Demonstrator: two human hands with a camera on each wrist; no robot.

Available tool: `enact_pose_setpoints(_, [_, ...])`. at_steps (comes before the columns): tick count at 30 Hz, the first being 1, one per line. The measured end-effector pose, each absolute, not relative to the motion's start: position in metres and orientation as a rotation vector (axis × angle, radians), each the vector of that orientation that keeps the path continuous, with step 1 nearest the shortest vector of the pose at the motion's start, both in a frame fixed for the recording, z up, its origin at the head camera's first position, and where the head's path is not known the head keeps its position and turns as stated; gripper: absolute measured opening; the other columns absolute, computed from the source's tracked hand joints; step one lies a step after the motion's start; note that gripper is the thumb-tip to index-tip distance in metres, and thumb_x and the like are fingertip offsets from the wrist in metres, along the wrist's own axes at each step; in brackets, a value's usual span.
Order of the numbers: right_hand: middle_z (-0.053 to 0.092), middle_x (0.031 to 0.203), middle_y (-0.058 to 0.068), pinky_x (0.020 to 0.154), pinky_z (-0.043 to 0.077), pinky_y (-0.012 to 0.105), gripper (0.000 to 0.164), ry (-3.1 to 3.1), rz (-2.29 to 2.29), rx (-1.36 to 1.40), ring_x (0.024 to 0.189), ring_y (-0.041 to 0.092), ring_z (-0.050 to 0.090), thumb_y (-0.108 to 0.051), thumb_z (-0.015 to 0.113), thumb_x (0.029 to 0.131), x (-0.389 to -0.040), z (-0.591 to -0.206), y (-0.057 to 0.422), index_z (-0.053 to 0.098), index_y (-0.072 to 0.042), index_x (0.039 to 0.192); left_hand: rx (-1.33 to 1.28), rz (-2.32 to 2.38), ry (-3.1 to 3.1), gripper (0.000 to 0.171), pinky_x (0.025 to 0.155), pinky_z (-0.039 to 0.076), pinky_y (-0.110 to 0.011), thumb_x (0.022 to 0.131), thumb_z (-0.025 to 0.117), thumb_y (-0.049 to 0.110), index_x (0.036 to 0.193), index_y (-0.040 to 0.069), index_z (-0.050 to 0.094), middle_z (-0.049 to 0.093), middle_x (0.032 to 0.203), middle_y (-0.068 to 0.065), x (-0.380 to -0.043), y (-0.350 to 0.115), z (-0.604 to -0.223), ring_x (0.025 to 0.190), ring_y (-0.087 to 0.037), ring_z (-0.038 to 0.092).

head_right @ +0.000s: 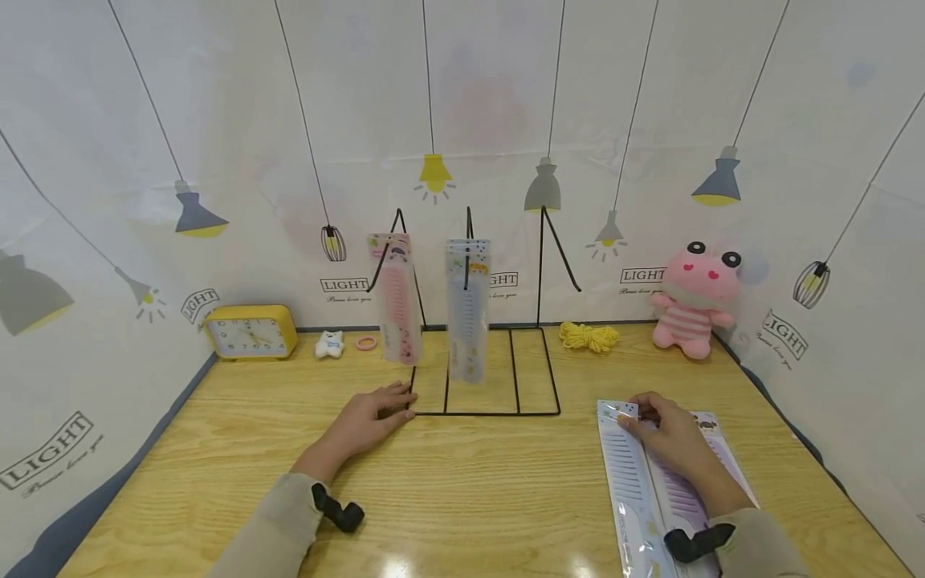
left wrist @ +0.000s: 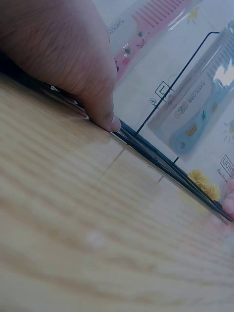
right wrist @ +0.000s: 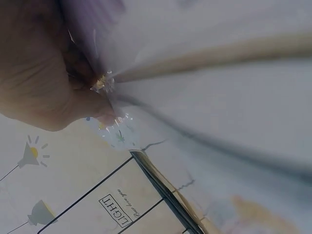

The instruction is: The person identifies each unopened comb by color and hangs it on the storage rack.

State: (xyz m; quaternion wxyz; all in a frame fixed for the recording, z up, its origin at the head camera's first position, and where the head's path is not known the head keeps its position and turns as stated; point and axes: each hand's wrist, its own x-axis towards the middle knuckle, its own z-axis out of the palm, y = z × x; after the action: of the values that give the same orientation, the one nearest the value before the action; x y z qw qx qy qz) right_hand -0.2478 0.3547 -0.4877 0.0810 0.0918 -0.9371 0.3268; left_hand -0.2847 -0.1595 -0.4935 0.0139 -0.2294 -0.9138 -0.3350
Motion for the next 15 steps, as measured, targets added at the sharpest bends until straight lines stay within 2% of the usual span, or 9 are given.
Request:
enact_pose_setpoints(4, [0.071,0.102,0.009,0.074,0.055,0.025,0.029,-2.706,0.961,0.271,0.090,0.013,0.065,-0.031,0.070,0.097,-0.249,-0.490,0.355,0.067,-0.008,0.113,-0.719,-1.043,-2.838,0.042,0.120,0.029,-0.048,0.100,0.063,0.038,0.138,0.020,0.064,0.049,0.151,-0.002,-0.285,-0.160,-0.493,0.145,-0.020,0.038])
enact_pose_setpoints(6, [0.072,0.098,0.005,0.069,0.051,0.017,0.025,-2.668,0.955,0.250,0.085,0.003,0.062,-0.030,0.070,0.097,-0.250,-0.490,0.356,0.069,-0.009,0.109,-0.723,-1.042,-2.835,0.042,0.120,0.029,-0.049,0.100,0.063,0.038,0.138,0.019,0.064,0.049,0.151,-0.002,-0.285,-0.160,-0.493,0.145,-0.021,0.038])
enact_pose_setpoints(10, [0.072,0.097,0.006,0.067,0.050,0.016,0.025,-2.639,0.978,0.196,0.083,-0.002,0.059,-0.033,0.070,0.097,-0.248,-0.489,0.356,0.070,-0.010,0.107,-0.720,-1.037,-2.841,0.042,0.120,0.029,-0.049,0.101,0.063,0.038,0.138,0.019,0.064,0.049,0.152,-0.002,-0.285,-0.160,-0.493,0.145,-0.021,0.038])
enact_pose_setpoints(15, [0.072,0.101,0.007,0.065,0.052,0.016,0.035,-2.624,1.134,0.077,0.083,-0.004,0.060,-0.040,0.069,0.096,-0.247,-0.480,0.356,0.069,-0.008,0.111,-0.707,-1.036,-2.861,0.043,0.120,0.029,-0.048,0.100,0.062,0.040,0.139,0.021,0.063,0.048,0.152,0.001,-0.285,-0.159,-0.493,0.145,-0.018,0.037])
